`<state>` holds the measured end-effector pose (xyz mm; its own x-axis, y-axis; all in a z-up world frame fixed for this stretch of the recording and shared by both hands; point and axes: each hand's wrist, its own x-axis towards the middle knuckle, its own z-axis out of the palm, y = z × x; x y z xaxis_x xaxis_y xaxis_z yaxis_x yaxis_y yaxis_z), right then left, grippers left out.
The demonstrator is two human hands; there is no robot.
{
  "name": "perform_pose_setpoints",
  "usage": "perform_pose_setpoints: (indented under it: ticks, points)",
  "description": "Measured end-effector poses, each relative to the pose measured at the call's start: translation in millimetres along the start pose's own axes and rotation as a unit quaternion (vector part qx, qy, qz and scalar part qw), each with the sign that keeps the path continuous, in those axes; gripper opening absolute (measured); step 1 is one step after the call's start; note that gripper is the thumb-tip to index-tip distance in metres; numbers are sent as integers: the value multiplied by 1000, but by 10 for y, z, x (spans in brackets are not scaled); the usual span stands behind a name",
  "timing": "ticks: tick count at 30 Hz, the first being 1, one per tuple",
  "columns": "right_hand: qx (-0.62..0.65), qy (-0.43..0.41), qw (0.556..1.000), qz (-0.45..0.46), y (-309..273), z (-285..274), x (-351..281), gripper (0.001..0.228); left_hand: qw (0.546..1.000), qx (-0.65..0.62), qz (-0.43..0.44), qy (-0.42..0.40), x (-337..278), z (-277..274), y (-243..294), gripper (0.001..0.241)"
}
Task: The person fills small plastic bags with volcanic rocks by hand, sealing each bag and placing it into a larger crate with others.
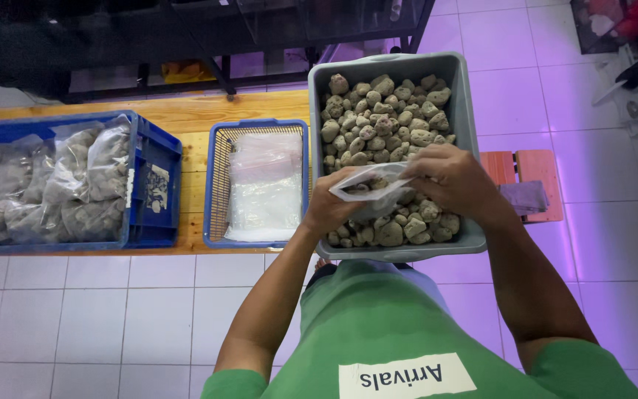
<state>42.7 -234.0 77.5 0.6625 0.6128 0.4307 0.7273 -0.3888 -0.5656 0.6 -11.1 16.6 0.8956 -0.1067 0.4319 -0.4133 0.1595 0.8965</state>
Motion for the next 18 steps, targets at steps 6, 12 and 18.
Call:
perform_pose_setpoints:
  ticks: [6,12,18]
  points:
    - [143,70,978,135,500,118,-329,39,983,-67,-146,89,49,291,130,12]
    - [490,87,842,206,826,975,-592,68,986,-43,-138,88,120,261,-74,22]
    - [421,188,838,291,178,805,-240,24,977,-55,-157,133,104,347,-87,22]
